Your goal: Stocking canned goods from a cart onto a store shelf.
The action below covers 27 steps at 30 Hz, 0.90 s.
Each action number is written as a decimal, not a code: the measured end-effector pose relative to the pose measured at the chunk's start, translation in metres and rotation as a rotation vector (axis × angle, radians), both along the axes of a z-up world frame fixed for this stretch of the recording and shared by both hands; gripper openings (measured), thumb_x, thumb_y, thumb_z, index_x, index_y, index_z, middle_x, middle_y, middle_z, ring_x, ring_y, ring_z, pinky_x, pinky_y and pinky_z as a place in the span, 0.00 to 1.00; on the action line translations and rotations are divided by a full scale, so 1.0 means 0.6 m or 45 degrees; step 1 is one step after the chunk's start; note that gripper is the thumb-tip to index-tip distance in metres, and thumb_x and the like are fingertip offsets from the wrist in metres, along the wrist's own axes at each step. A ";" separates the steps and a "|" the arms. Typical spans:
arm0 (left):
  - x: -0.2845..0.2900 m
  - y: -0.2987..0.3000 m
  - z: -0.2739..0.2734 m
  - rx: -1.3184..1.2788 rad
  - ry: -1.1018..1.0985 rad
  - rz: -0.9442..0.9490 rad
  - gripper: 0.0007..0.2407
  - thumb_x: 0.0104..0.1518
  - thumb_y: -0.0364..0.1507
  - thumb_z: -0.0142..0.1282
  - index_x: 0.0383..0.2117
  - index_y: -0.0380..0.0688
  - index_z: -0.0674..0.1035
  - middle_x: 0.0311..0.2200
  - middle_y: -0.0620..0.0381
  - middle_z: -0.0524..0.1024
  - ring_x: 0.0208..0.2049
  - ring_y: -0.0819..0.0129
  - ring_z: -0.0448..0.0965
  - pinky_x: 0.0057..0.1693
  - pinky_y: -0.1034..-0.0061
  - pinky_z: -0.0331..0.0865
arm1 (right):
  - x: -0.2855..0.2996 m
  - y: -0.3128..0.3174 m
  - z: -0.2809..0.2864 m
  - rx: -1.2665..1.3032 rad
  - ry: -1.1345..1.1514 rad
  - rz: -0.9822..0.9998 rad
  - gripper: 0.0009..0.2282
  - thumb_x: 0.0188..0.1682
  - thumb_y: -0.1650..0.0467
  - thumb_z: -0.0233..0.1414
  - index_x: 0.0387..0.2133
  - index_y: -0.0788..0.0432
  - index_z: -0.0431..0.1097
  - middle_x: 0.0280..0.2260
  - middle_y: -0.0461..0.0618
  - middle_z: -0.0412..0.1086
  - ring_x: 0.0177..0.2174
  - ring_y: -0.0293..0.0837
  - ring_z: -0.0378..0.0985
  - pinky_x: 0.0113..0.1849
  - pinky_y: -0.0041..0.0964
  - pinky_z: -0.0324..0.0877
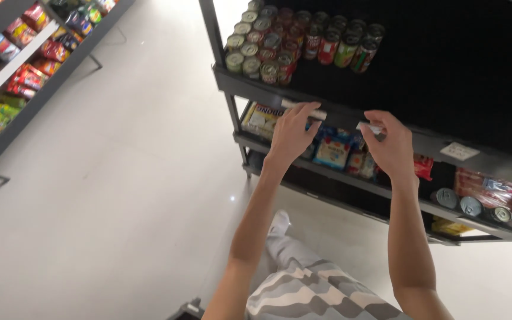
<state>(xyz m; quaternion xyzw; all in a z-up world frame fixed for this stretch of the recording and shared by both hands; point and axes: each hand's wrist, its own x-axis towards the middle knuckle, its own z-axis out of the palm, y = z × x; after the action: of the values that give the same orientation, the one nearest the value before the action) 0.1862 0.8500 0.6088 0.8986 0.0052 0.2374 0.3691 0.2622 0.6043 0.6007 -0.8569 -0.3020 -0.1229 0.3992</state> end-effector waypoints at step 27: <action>0.487 0.013 -0.157 0.353 0.114 -0.255 0.24 0.52 0.17 0.60 0.58 0.42 0.70 0.66 0.30 0.51 0.53 0.31 0.72 0.42 0.54 0.80 | 0.403 0.183 -0.141 -0.443 0.276 -0.947 0.21 0.48 0.72 0.56 0.57 0.52 0.66 0.61 0.65 0.60 0.53 0.70 0.69 0.45 0.60 0.74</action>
<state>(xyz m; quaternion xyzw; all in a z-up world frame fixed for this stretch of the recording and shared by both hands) 0.4782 0.8575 0.5144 0.9465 -0.1007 0.1574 0.2630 0.5041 0.7141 0.5161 -0.9701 0.0552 -0.1149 0.2064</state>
